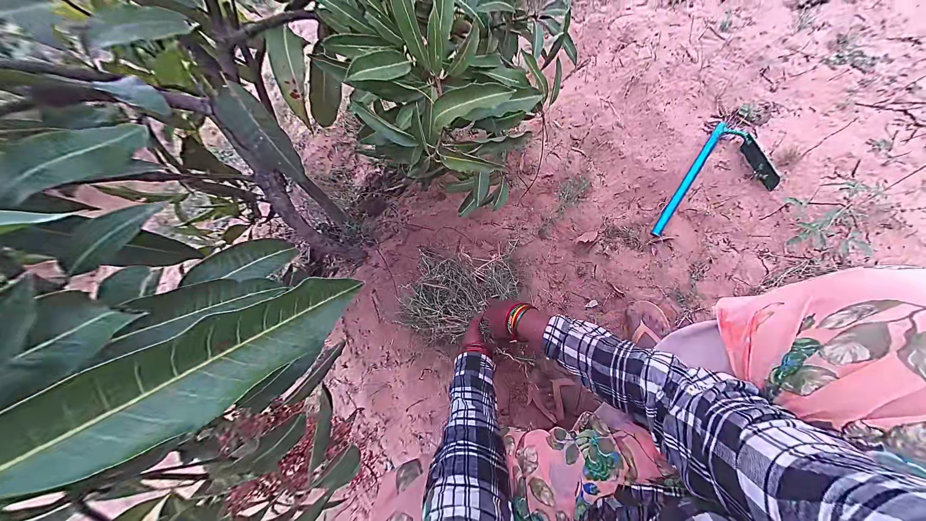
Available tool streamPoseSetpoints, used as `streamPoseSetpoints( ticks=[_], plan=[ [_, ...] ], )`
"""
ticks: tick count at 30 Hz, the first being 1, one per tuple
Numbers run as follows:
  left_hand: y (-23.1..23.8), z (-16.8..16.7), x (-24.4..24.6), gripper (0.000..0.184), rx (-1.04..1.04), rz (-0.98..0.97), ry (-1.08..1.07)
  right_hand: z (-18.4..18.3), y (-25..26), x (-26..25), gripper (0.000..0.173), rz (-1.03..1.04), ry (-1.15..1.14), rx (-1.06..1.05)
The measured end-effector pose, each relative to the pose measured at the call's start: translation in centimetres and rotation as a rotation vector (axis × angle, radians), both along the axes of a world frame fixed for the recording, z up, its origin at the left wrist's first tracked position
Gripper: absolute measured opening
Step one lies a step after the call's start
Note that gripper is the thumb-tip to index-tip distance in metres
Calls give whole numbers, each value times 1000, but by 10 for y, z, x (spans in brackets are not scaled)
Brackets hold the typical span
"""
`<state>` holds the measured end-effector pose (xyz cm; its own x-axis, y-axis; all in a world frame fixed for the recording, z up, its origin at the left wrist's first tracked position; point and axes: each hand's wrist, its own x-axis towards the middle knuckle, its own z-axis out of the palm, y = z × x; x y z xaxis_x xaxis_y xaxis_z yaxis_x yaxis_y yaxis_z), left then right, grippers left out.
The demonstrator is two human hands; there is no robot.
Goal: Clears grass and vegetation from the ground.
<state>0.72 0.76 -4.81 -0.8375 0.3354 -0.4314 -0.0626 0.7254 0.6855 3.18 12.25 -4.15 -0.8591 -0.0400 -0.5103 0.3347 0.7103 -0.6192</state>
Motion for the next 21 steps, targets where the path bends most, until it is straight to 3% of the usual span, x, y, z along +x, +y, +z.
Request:
streamPoseSetpoints(
  ticks=[1,2,3,6,8,10,12,14,15,18,21],
  plan=[
    [13,33,-2,49,-262,-124,-303,-10,16,-1,44,48,2,2],
    [16,-3,8,47,-186,-15,-136,-18,34,1,40,33,5,-5],
    [17,-37,2,49,-140,-5,-122,-30,54,6,37,-77,23,-17],
    [13,-110,-30,63,-262,-71,-222,-63,114,19,27,-582,115,62],
    [12,-135,-41,64,-330,-59,-208,-68,156,11,32,-731,58,114],
    [12,-163,-42,61,-329,73,-106,-94,180,-7,33,-747,143,189],
    [23,-137,-35,64,-382,148,-200,-121,195,-29,48,-663,172,230],
    [29,-116,-35,66,-473,115,-261,-132,202,-42,60,-593,40,282],
    [28,-115,-36,66,-477,107,-269,-133,203,-44,59,-599,-54,286],
    [26,-119,-38,64,-429,153,-281,-137,201,-43,33,-667,-220,278],
    [29,-115,-35,65,-385,167,-302,-124,192,-24,29,-667,-250,271]
  ],
)
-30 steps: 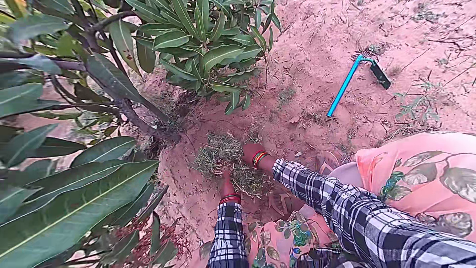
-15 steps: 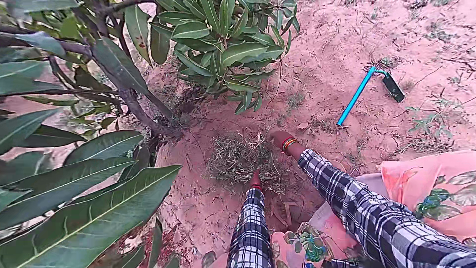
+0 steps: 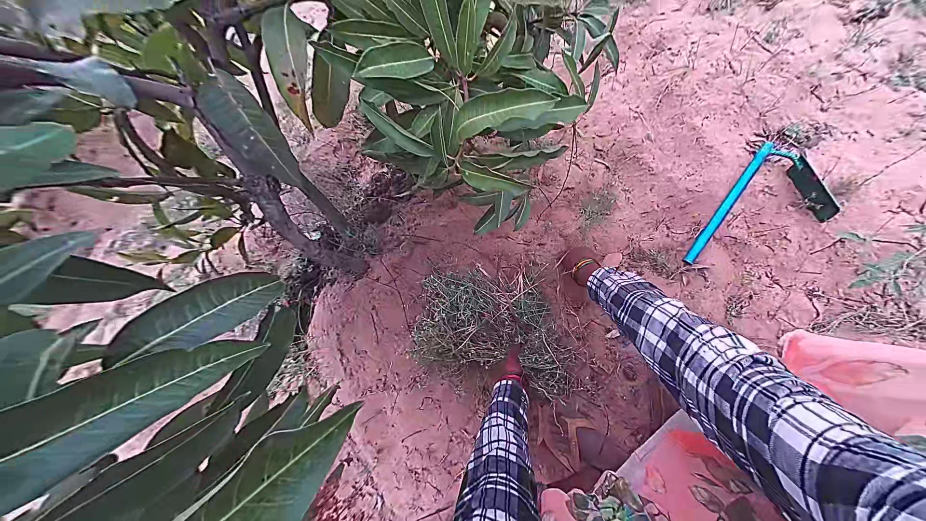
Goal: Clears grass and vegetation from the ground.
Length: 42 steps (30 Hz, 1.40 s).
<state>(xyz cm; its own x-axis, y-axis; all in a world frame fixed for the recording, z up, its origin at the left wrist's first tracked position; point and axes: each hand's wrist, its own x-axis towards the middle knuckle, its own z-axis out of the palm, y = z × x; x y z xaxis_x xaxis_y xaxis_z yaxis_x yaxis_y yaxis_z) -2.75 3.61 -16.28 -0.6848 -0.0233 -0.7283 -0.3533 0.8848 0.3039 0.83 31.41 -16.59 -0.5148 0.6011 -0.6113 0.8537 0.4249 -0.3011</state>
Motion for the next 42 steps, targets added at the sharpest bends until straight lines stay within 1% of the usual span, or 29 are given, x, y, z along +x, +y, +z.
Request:
streamPoseSetpoints(
  ticks=[1,3,5,7,8,10,12,15,16,18,20,21,23,24,25,27,30,33,35,39,41,42],
  plan=[
    [0,0,0,65,5,2,2,5,-7,8,28,40,3,4],
    [-1,-2,-3,67,6,-1,14,1,-25,24,27,138,-29,10],
    [-5,-2,-2,67,5,-17,18,-7,-52,50,32,247,-77,-33],
    [-5,3,1,69,-7,-58,19,-28,-77,81,38,279,-63,-76],
    [-5,3,1,70,-16,-70,25,-40,-86,95,37,294,-41,-67],
    [-6,-3,2,73,-13,-39,64,-59,-91,115,37,343,7,-67],
    [-6,0,6,74,16,54,94,-58,-88,119,44,384,12,-79],
    [-7,0,16,75,117,170,117,-27,-83,110,54,387,6,-67],
    [-6,1,17,74,142,164,107,-19,-77,102,52,336,34,-54],
    [-5,2,16,74,129,159,101,-10,-64,82,41,213,75,2],
    [-1,3,15,74,70,149,108,-10,-46,59,38,146,116,58],
    [1,4,15,72,36,133,114,-10,-36,48,39,125,140,67],
    [5,7,16,69,-6,116,126,-10,-10,20,56,137,127,90],
    [6,8,15,68,-14,118,128,-8,0,7,57,135,113,78],
    [7,8,14,69,-28,114,123,-6,8,-5,48,111,98,67],
    [8,4,10,70,-39,107,120,-8,21,-20,37,41,39,66],
    [7,-2,7,70,-27,126,122,-16,34,-16,40,-63,-4,58],
    [6,-2,8,70,-8,135,111,-11,24,10,26,254,-88,115],
    [7,4,9,70,-1,133,117,-12,10,30,29,455,-142,91],
    [4,5,14,72,48,195,138,-7,-36,88,39,924,-353,-19],
    [5,4,18,73,65,238,159,-5,-48,102,38,1047,-372,-19],
    [5,0,21,73,71,258,179,-10,-45,102,34,1052,-321,13]
  ],
)
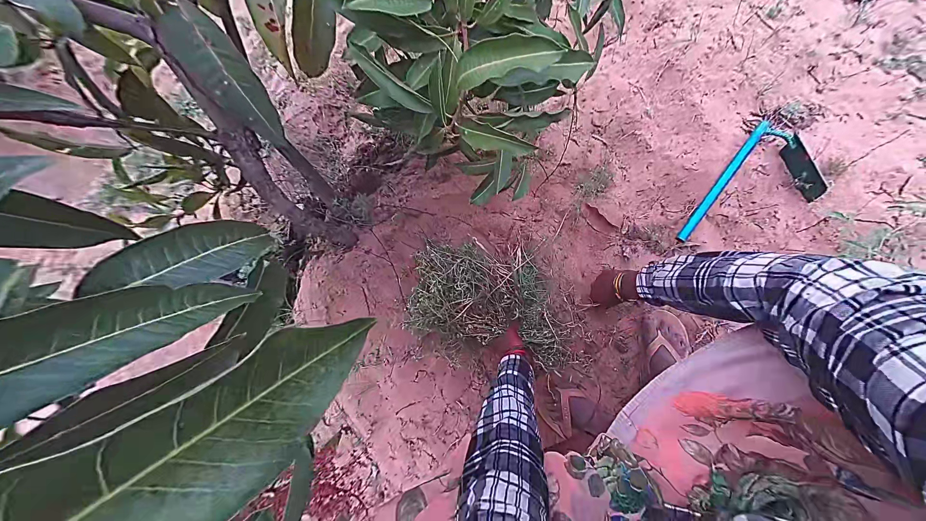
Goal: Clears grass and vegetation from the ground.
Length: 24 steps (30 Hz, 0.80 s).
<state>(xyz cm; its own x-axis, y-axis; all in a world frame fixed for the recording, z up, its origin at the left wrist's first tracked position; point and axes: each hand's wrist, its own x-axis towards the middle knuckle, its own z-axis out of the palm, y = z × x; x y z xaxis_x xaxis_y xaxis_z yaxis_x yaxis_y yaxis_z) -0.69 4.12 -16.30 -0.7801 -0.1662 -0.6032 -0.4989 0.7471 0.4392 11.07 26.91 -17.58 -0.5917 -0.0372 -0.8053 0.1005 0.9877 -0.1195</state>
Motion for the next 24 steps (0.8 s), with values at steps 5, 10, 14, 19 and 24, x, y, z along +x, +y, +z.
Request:
streamPoseSetpoints(
  ticks=[5,10,14,19,24],
  plan=[
    [2,3,5,73,-7,-18,-16,-2,61,-58,18,-174,417,37],
    [6,-13,1,74,-34,52,27,-8,128,-110,41,-773,508,77],
    [9,-6,0,71,-54,38,24,-19,145,-112,38,-1076,380,124],
    [10,3,-1,68,-48,5,2,-11,117,-87,25,-1008,339,163],
    [4,1,-5,66,-41,-45,-34,-2,82,-74,25,-999,281,154]
  ],
)
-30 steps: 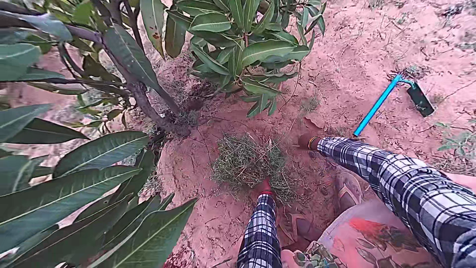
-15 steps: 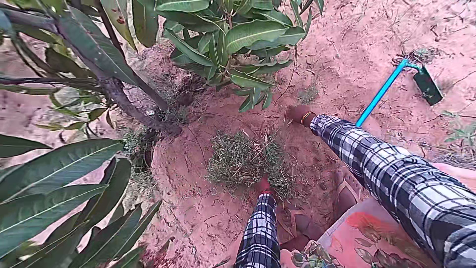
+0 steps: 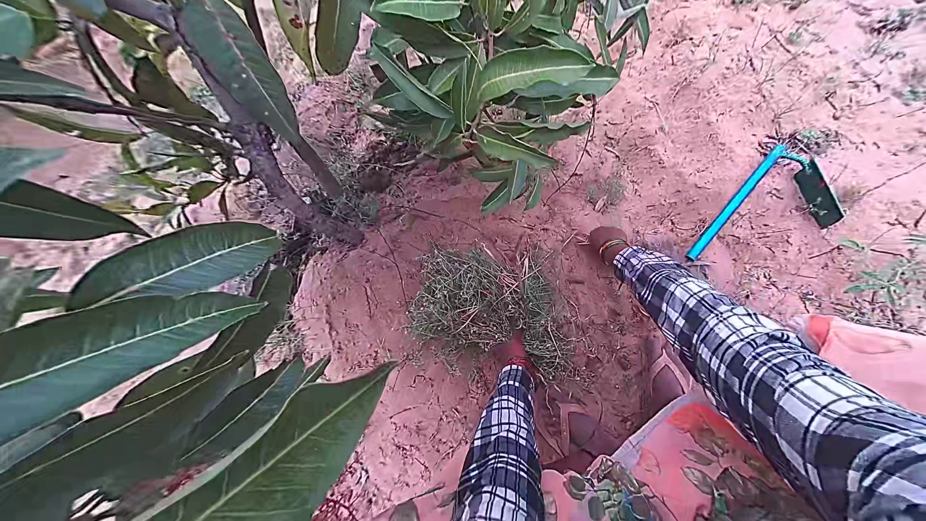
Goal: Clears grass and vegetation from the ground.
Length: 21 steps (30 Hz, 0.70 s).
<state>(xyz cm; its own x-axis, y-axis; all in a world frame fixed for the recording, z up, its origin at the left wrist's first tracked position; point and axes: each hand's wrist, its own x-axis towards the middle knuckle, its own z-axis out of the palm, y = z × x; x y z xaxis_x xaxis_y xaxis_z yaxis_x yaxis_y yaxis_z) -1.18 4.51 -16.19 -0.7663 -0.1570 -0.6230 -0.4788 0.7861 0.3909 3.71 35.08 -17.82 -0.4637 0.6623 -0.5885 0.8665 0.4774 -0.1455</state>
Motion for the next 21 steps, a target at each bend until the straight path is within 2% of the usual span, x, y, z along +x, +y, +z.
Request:
streamPoseSetpoints(
  ticks=[7,9,11,12,14,16,19,21],
  plan=[
    [-4,-12,-2,70,56,-35,-9,3,-44,38,25,94,28,-9],
    [-4,-13,-2,69,74,-30,-8,2,-64,54,28,209,4,-81],
    [-6,-10,1,65,71,-39,6,-10,-105,77,35,334,-42,-216],
    [-6,-8,3,65,73,-42,5,-22,-127,91,38,334,-36,-241],
    [-3,-9,4,65,88,-27,11,-32,-159,108,40,207,9,-236],
    [-4,-11,4,68,98,3,36,-30,-168,113,41,159,33,-221],
    [-8,-11,5,72,70,-2,54,-15,-139,114,45,28,67,-155],
    [-9,-15,4,74,58,2,73,-8,-106,114,50,-237,107,-90]
  ],
)
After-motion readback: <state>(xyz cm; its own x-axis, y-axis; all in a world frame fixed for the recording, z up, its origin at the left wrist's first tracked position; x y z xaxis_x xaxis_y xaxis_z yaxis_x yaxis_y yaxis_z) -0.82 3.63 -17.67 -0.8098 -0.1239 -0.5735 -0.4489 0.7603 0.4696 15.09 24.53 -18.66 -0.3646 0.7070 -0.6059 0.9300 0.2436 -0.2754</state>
